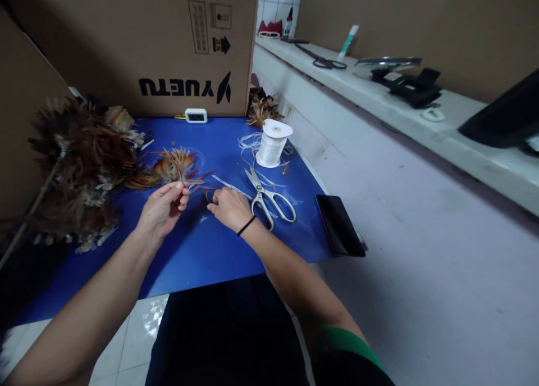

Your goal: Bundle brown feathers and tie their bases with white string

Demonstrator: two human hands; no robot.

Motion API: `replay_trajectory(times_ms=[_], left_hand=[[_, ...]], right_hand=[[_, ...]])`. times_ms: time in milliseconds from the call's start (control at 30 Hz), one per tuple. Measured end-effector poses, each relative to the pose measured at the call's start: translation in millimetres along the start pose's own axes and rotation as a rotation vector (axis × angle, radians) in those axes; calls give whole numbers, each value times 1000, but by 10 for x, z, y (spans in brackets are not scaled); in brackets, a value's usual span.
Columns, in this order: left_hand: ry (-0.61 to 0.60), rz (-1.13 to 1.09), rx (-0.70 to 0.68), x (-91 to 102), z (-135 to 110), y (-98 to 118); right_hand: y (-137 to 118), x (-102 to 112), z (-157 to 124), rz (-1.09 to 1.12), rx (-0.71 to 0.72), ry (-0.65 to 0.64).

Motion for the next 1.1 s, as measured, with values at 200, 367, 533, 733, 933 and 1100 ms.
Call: replay_trajectory(times_ms=[200, 367, 533, 733, 933, 1100], left_hand=[[-8, 39, 32, 15, 18, -63], [-50, 104, 77, -37, -8, -198], [-106, 164, 121, -101, -55, -310], [-152, 227, 109, -130, -88, -331], [-124, 255, 47, -127, -97, -319], [-108, 287, -25, -131, -105, -279]], right_hand=[[104, -111, 81, 180, -46, -14], [315, -92, 32, 950, -318, 60], [291, -87, -29, 1367, -442, 44], [165, -88, -70, 1484, -439, -18], [153, -89, -87, 1482, -431, 22], [153, -65, -82, 1402, -409, 96]])
Point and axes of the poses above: each hand's wrist, its own z-axis towards the middle knuckle, its own x-axis out of the back of the hand, y = z × x, the point moved 7 cm from there along z, towards the middle knuckle, and after that the axes turned 4 degrees about y, right-handed, at the moved point
